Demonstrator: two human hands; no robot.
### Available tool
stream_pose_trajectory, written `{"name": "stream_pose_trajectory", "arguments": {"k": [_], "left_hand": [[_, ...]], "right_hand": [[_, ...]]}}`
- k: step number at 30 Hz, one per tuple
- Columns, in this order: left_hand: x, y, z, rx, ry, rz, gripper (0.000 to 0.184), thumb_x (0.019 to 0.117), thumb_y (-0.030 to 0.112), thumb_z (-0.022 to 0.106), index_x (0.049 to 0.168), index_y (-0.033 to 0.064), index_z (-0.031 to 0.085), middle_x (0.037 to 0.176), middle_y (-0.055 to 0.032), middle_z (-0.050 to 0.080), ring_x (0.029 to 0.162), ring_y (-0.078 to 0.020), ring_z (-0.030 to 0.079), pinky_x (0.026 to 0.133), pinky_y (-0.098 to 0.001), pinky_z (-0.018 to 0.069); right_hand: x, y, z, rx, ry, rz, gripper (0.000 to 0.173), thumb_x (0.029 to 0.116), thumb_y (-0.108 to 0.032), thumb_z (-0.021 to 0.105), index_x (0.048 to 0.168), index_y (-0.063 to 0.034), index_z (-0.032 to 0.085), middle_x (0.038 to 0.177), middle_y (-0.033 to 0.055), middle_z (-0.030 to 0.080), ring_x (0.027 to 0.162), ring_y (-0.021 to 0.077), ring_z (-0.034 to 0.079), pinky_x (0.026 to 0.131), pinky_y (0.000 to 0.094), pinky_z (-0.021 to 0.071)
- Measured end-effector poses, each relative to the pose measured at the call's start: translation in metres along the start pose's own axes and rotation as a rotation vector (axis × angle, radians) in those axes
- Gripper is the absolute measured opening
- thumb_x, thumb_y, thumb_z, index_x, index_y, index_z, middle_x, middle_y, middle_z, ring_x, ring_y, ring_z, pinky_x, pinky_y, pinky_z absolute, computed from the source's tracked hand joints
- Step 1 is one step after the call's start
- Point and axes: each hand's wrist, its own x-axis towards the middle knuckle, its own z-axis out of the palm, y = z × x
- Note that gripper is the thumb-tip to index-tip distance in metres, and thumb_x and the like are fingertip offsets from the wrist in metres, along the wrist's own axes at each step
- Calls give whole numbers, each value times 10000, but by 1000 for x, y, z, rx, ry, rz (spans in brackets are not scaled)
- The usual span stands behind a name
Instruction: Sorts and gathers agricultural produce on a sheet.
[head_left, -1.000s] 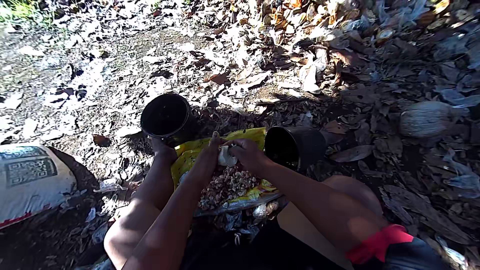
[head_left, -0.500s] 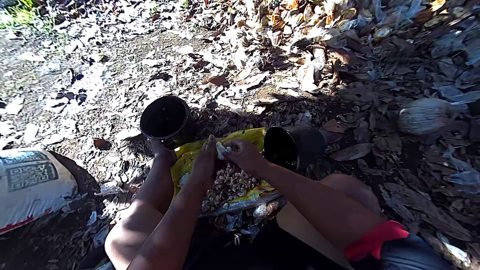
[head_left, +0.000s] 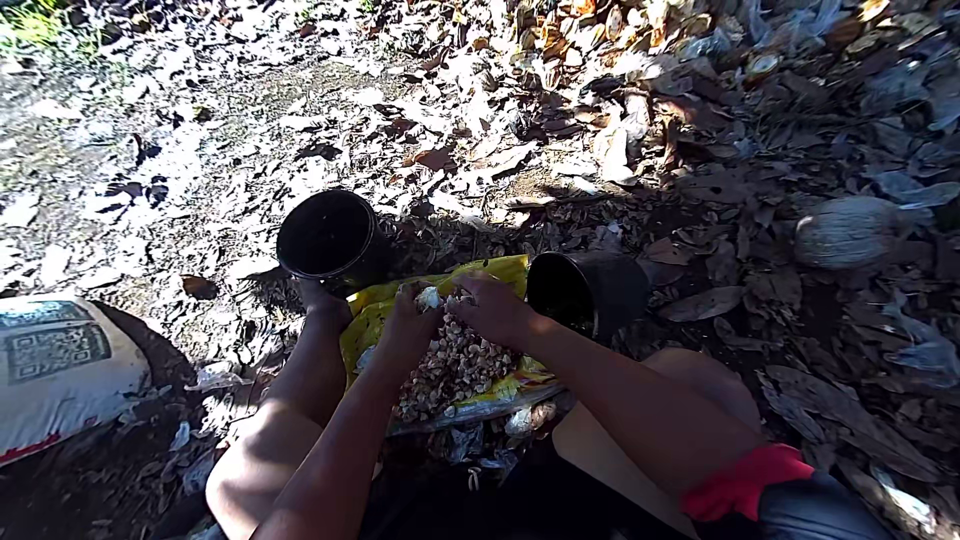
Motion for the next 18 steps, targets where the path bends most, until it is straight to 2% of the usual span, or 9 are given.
{"name": "stream_pose_trajectory", "arguments": {"k": [2, 5, 7, 12, 15, 18], "left_hand": [[1, -1, -3, 206, -38, 23, 432, 1007, 143, 638, 1401, 116, 464, 1050, -106, 685, 762, -193, 691, 698, -366, 607], [-1, 0, -2, 436, -91, 68, 437, 1000, 202, 625, 1409, 134, 487, 1033, -87, 690, 808, -188, 694, 742, -416, 606], [-6, 7, 1, 543, -89, 90, 432, 996, 239, 644, 1403, 148, 529, 1081, -93, 690, 926, -212, 688, 844, -482, 583], [-15, 18, 5, 748, -45, 108, 504, 975, 306, 665, 1448, 179, 544, 1187, -106, 694, 1092, -283, 672, 951, -585, 532], [-21, 25, 9, 827, -31, 113, 519, 991, 294, 637, 1474, 148, 516, 1234, -136, 673, 1136, -322, 654, 973, -598, 516], [-24, 28, 16, 847, -41, 119, 491, 1016, 235, 593, 1478, 105, 491, 1299, -153, 644, 1171, -329, 643, 997, -586, 509]], "right_hand": [[1, -1, 1, -48, -7, -21, 540, 1025, -351, 600, 1516, -146, 511, 1526, 85, 516, 1392, 257, 509, 1130, 538, 445], [-1, -4, 1, -70, -56, -48, 588, 1019, -343, 600, 1563, -179, 449, 1486, 74, 556, 1323, 248, 574, 1087, 536, 485], [-4, -4, 2, -62, -85, -77, 546, 1035, -324, 557, 1549, -162, 467, 1428, 82, 598, 1270, 241, 607, 1065, 518, 504], [-9, -6, 1, -120, -110, -146, 526, 1066, -322, 478, 1543, -102, 465, 1422, 114, 606, 1292, 242, 597, 1089, 496, 484], [-10, -11, -1, -160, -123, -139, 522, 1064, -269, 461, 1549, -79, 441, 1425, 126, 602, 1286, 249, 602, 1083, 479, 488], [-12, -19, -4, -187, -133, -93, 484, 1061, -263, 466, 1502, -65, 480, 1391, 134, 611, 1265, 255, 611, 1058, 479, 504]]}}
